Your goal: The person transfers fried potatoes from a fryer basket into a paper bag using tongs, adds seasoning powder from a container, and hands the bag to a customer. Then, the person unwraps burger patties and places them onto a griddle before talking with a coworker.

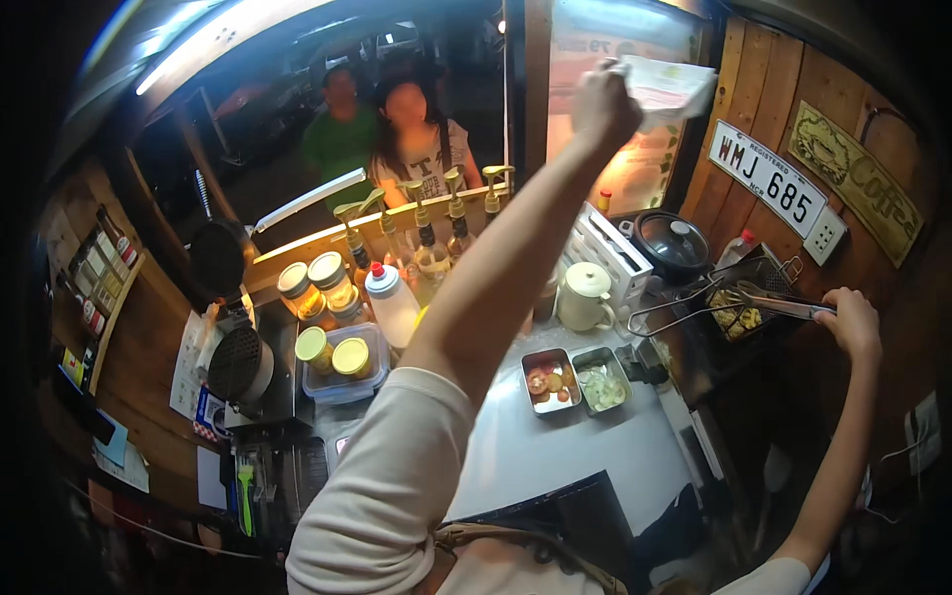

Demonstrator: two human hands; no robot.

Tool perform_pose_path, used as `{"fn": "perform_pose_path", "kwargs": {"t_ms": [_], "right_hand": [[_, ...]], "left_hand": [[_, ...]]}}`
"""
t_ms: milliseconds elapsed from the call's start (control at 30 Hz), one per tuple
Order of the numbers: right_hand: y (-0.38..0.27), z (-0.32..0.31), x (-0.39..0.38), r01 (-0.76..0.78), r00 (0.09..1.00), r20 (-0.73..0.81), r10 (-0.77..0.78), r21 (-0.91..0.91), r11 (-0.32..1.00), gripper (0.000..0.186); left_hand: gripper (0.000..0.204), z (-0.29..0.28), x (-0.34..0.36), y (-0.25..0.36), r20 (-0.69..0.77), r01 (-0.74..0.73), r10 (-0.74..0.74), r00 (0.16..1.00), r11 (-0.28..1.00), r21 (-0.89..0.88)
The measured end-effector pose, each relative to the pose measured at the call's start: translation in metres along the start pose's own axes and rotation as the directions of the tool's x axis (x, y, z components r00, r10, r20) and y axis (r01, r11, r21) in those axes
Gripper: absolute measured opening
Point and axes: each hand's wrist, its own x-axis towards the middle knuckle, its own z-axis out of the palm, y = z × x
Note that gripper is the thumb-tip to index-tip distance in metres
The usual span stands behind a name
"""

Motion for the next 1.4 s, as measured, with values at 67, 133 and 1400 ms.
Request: {"fn": "perform_pose_path", "kwargs": {"t_ms": [67, 133, 1400], "right_hand": [[-0.001, 0.0, -0.002, -0.06, 0.994, 0.086, 0.061, -0.024, 0.998, 0.023], [0.002, 0.002, -0.002, -0.016, 0.997, 0.071, 0.016, 0.004, 1.0, 0.021], [-0.013, 0.248, -0.185, -0.603, 0.754, -0.171, 0.634, 0.202, 0.772, 0.024]], "left_hand": [[0.033, 0.007, -0.003, 0.02, 0.048, 0.036, -0.033, 0.998, 0.998, -0.056], [0.036, 0.006, -0.01, 0.018, 0.071, 0.017, -0.012, 0.997, 0.997, -0.074], [0.04, -0.129, -0.154, -0.123, 0.464, 0.001, 0.093, 0.881, 0.98, -0.197]]}}
